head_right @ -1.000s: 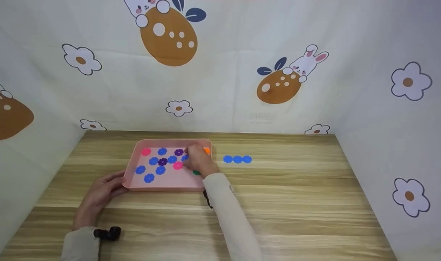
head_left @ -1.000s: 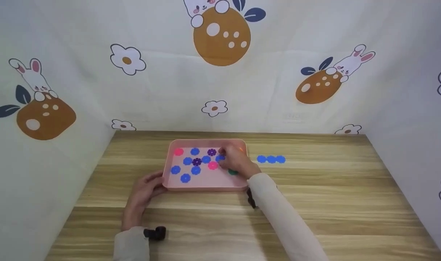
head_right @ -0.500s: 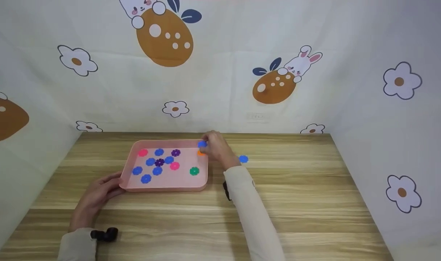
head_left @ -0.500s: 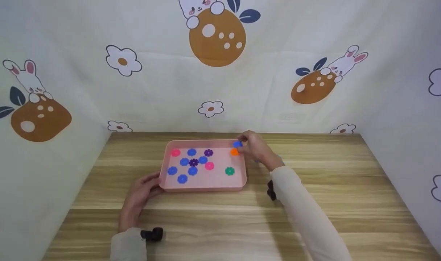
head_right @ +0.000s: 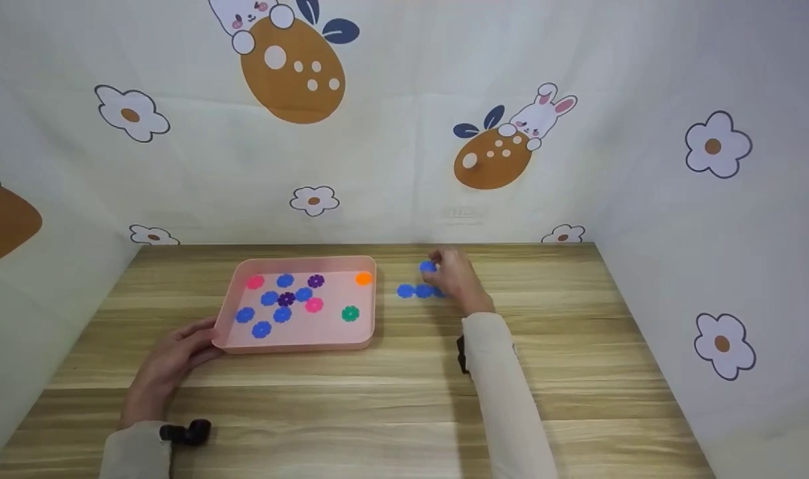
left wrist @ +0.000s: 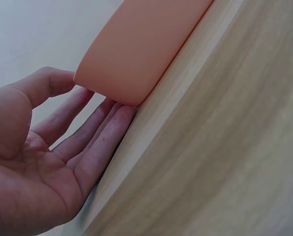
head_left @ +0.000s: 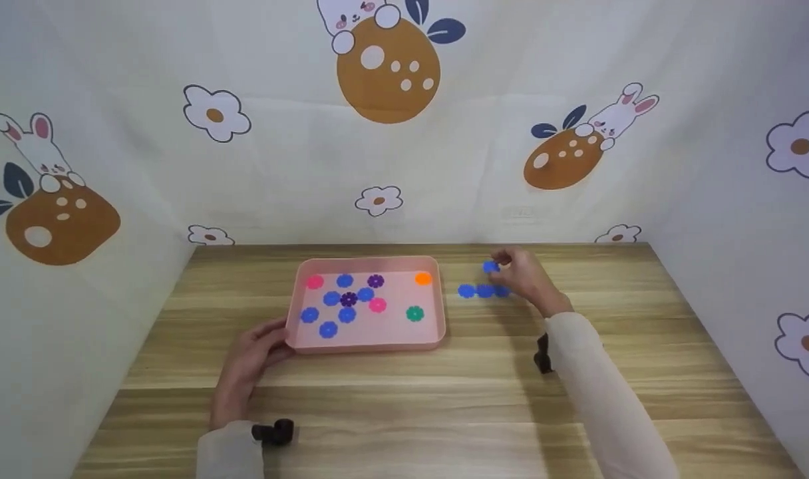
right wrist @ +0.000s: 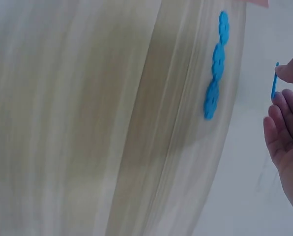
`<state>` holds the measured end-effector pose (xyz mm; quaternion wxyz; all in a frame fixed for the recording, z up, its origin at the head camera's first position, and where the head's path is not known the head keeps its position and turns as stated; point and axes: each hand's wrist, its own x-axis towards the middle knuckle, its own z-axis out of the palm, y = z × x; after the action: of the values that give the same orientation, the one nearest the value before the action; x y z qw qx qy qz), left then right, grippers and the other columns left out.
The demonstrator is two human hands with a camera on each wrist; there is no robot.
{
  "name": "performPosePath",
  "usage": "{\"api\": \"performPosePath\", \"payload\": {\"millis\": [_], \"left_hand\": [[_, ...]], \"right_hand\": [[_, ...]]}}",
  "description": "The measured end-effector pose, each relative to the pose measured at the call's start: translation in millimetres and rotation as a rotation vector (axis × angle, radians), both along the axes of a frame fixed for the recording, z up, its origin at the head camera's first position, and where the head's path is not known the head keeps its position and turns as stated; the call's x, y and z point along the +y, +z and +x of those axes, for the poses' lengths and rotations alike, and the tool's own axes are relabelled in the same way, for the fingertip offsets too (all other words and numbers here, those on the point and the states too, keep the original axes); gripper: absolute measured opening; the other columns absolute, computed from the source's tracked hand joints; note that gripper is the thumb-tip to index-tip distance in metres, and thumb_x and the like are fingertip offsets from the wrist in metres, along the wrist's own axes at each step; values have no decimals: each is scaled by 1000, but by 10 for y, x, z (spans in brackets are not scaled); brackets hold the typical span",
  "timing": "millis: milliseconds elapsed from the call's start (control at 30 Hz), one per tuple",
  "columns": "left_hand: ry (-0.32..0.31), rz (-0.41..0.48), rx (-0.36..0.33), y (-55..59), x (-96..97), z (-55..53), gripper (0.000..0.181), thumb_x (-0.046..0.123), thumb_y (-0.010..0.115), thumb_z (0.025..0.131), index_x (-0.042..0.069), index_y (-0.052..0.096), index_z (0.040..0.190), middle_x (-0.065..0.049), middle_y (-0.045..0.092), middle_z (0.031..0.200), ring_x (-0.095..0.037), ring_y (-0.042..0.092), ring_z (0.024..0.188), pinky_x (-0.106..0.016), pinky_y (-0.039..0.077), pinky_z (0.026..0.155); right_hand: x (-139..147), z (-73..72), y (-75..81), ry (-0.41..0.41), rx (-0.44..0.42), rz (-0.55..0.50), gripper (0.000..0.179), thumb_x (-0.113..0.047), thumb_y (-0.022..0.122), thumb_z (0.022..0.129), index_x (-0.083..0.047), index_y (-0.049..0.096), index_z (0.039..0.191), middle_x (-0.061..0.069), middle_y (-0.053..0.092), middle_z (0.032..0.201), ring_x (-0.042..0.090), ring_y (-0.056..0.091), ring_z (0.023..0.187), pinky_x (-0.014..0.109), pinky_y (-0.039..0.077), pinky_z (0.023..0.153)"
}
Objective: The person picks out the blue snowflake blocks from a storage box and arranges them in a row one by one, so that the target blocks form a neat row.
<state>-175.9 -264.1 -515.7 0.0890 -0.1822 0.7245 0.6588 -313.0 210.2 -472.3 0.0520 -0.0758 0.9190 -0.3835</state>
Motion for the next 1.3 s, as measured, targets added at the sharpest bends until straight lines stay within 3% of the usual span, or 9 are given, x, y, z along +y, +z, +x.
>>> {"api": "performPosePath", "payload": {"millis": [400,633,900,1133,1300], "left_hand": [[8,-6,-11,19,-17,11,48,30,60,101,14,52,146,-17,51,151,-18,67,118,-32,56,102],[9,24,30,8,-17,-4,50,25,60,102,5,50,146,-22,51,149,-16,69,111,-29,59,97],[4,26,43,-12,-21,-16,48,23,59,102,5,51,145,-23,53,147,-18,69,113,-30,59,96],[7,34,35,2,-21,4,48,23,60,101,6,51,145,-22,54,146,-18,69,112,-31,59,97],[1,10,7,0,-13,6,48,27,59,102,9,51,146,-19,53,148,-19,67,117,-30,58,99]], "right_hand": [[337,88,-218,-12,-9,69,39,-9,69,89,10,62,123,26,67,122,37,63,114,50,53,104],[436,107,-273,2,-41,69,38,-8,67,89,10,61,123,26,67,123,37,64,117,50,54,103],[483,96,-310,12,-35,81,38,-8,70,90,10,62,122,27,67,122,39,63,117,51,52,105],[497,105,-257,20,-82,89,44,-14,70,90,8,59,127,26,64,127,38,60,121,51,50,108],[472,28,-81,10,-106,102,50,-23,67,93,7,57,132,25,62,131,38,58,124,51,49,109]]}}
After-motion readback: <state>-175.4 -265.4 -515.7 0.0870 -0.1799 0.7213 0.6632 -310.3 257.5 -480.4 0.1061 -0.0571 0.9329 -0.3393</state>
